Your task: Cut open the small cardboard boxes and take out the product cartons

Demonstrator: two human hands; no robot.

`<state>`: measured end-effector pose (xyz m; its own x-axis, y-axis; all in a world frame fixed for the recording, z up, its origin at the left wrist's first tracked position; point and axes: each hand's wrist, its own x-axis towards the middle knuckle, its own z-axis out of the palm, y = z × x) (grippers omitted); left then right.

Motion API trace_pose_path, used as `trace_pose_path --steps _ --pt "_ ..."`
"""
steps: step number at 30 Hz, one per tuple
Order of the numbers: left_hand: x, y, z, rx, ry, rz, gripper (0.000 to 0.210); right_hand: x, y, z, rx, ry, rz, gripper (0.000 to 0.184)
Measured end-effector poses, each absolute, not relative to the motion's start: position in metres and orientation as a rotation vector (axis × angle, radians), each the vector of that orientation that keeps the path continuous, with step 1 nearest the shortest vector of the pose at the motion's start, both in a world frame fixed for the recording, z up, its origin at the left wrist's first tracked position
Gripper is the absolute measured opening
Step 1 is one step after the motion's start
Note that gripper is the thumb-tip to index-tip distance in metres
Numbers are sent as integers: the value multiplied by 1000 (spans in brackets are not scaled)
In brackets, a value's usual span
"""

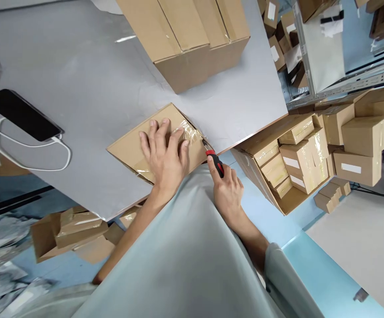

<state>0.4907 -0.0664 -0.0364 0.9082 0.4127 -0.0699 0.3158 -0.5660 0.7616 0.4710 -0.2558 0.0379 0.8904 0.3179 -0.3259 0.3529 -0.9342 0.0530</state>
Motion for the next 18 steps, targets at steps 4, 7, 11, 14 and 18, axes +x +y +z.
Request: trace_pose_path --steps 4,7,11,14,18 --pt "491 -65 -34 2203 507 132 39 467 -256 44 3015 596 -235 87" --pt "491 -65 -32 2230 499 164 39 471 -247 43 3038 627 -171 86" --pt "490 -65 -33 2244 487 195 40 479 -233 33 3031 586 -275 81" --pt "489 -65 -35 2235 475 214 39 480 -228 27 3020 538 -332 80" --pt "489 -65 -37 2255 475 203 39 480 -226 28 3002 502 -350 80"
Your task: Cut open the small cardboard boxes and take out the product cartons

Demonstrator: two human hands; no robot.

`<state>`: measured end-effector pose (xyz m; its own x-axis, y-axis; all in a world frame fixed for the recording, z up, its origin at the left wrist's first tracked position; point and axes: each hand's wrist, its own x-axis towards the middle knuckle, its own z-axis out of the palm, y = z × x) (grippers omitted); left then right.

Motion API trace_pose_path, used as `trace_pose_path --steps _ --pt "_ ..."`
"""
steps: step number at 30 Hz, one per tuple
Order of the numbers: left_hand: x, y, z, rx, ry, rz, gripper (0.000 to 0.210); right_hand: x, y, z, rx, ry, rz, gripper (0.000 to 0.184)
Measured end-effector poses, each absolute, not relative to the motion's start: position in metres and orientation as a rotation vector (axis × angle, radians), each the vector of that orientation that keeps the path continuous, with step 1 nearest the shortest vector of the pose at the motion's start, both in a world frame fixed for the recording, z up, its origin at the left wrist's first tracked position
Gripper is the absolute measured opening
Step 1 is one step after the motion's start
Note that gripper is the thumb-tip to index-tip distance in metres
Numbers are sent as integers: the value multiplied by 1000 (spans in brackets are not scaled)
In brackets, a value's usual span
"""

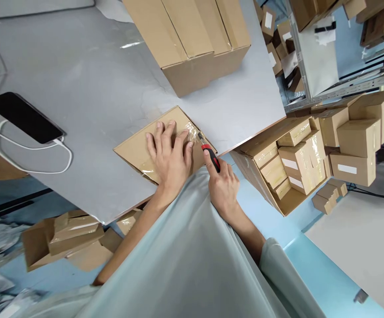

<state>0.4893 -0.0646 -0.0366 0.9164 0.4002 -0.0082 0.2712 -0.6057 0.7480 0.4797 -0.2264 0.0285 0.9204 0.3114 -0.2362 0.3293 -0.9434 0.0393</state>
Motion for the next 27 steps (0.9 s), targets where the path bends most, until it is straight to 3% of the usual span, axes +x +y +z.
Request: trace_pose_path --steps 9,19,27 --pt "490 -66 -33 2268 499 154 41 499 -204 50 2887 459 -569 83" --pt "490 -64 -34 2194 479 175 42 504 -213 64 2909 486 -567 87" --pt "484 -45 -37 2308 440 213 39 519 -267 76 3375 425 -395 58"
